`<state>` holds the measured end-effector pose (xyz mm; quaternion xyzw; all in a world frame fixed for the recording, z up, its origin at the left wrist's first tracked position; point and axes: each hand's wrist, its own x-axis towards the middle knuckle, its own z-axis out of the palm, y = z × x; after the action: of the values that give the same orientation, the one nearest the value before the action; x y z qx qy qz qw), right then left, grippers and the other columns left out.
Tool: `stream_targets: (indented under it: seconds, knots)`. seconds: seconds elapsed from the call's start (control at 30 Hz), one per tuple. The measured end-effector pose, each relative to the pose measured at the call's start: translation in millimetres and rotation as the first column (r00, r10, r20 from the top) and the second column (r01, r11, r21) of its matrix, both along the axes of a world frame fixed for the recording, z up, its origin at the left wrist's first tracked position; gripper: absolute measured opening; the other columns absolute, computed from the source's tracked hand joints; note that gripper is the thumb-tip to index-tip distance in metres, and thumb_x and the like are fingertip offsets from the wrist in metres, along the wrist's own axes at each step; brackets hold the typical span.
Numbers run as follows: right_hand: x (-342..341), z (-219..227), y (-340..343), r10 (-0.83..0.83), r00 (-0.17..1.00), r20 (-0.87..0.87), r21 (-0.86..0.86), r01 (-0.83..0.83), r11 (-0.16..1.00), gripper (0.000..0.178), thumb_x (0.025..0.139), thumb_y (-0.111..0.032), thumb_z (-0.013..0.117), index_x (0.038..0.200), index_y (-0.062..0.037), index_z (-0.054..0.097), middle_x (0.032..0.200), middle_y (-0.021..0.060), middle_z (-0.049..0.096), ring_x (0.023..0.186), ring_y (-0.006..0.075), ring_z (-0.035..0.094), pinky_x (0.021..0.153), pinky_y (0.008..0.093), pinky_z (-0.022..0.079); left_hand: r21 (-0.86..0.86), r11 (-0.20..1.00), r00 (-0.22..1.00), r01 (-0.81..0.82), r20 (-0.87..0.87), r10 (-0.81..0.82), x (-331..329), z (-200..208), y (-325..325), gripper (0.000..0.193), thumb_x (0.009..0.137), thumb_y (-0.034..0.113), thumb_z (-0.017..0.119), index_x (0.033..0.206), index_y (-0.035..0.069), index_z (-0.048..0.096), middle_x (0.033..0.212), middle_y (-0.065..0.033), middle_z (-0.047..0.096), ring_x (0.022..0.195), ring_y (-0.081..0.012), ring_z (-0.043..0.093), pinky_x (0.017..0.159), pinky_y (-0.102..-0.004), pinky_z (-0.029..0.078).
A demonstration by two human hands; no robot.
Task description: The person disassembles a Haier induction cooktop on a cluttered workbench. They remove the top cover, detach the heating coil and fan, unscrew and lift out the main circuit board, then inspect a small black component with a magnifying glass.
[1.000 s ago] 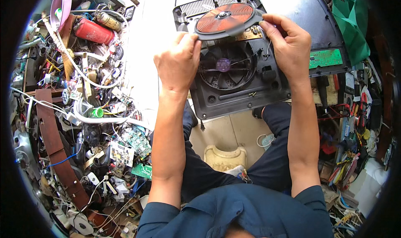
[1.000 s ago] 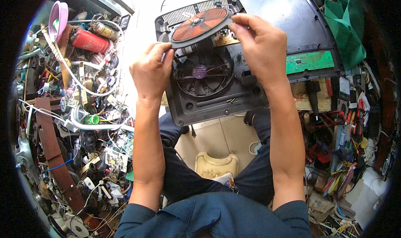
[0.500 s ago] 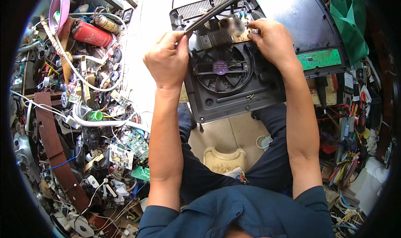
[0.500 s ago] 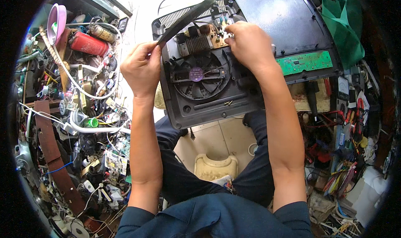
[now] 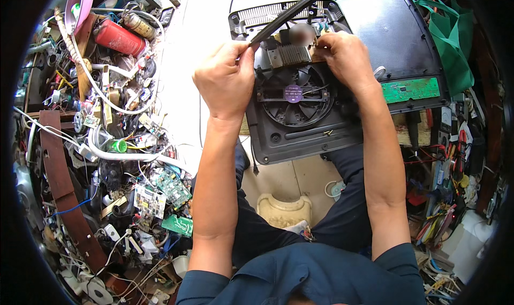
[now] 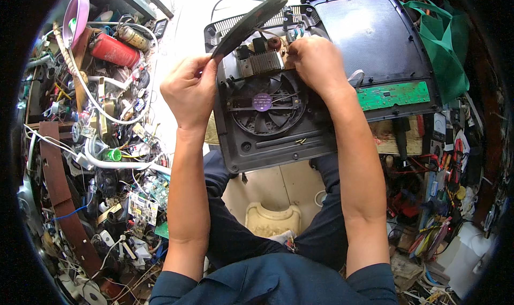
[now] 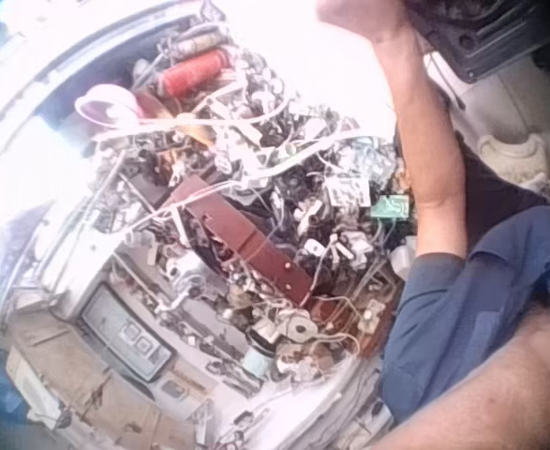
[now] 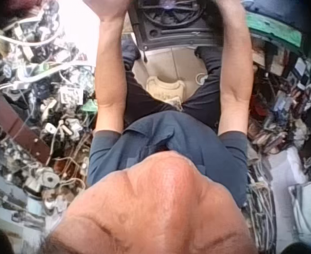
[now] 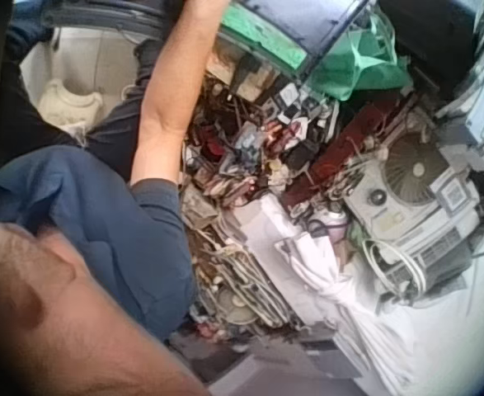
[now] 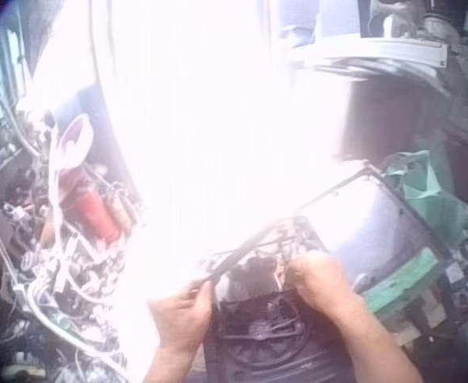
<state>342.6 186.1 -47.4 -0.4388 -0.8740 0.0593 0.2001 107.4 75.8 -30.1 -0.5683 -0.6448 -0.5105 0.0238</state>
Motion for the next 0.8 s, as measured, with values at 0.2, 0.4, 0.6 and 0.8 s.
stream_targets:
  seconds: [0.2, 0.4, 0.6, 0.8]
  knots:
    - [-3.3, -0.1, -0.5, -0.003, 0.998, 0.07, 0.093, -0.003, 0.996, 0.012, 0.086, -0.017, 0.078, 0.091, -0.0086, 0.072, 0.088, 0.0128, 0.07, 0.087, 0.0359, 0.069, 0.074, 0.0474, 0.055, -0.053, 0.999, 1.0, -0.012, -0.022, 0.011, 0.4, 2.9, -2.3, 0.006, 0.086, 0.005, 0.08, 0.092, 0.004, 0.08, 0.072, -0.0091, 0.071, 0.058, -0.0174, 0.068, 0.056, -0.0309, 0.051]
    - [-4.4, -3.5, 4.3, 0.015, 0.995, 0.094, 0.139, -0.029, 0.99, 0.012, 0.088, -0.016, 0.075, 0.089, -0.0076, 0.068, 0.088, 0.0117, 0.069, 0.086, 0.0356, 0.068, 0.073, 0.0472, 0.055, -0.049, 0.999, 0.999, -0.009, -0.032, 0.007, -1.2, 3.0, -2.6, 0.006, 0.086, 0.004, 0.08, 0.091, 0.004, 0.08, 0.072, -0.009, 0.071, 0.058, -0.0174, 0.068, 0.056, -0.0307, 0.051]
    - [-5.8, -4.2, 3.4, 0.017, 0.995, 0.095, 0.147, -0.031, 0.989, 0.013, 0.089, -0.016, 0.073, 0.089, -0.0063, 0.065, 0.088, 0.0122, 0.069, 0.086, 0.036, 0.068, 0.072, 0.048, 0.055, -0.038, 0.999, 0.999, -0.001, -0.042, -0.001, -3.0, 2.7, -3.7, 0.006, 0.085, 0.004, 0.08, 0.091, 0.004, 0.08, 0.073, -0.0088, 0.072, 0.059, -0.0176, 0.07, 0.055, -0.0307, 0.051]
    - [-6.9, -4.7, 2.1, 0.02, 0.995, 0.097, 0.164, -0.035, 0.986, 0.011, 0.09, -0.015, 0.072, 0.091, -0.0063, 0.066, 0.088, 0.0136, 0.069, 0.085, 0.0371, 0.069, 0.072, 0.0487, 0.054, -0.009, 1.0, 0.999, 0.003, -0.051, -0.003, -3.0, 0.3, -2.6, 0.004, 0.085, 0.006, 0.08, 0.088, 0.007, 0.078, 0.074, -0.0082, 0.071, 0.06, -0.0211, 0.069, 0.055, -0.0326, 0.05]
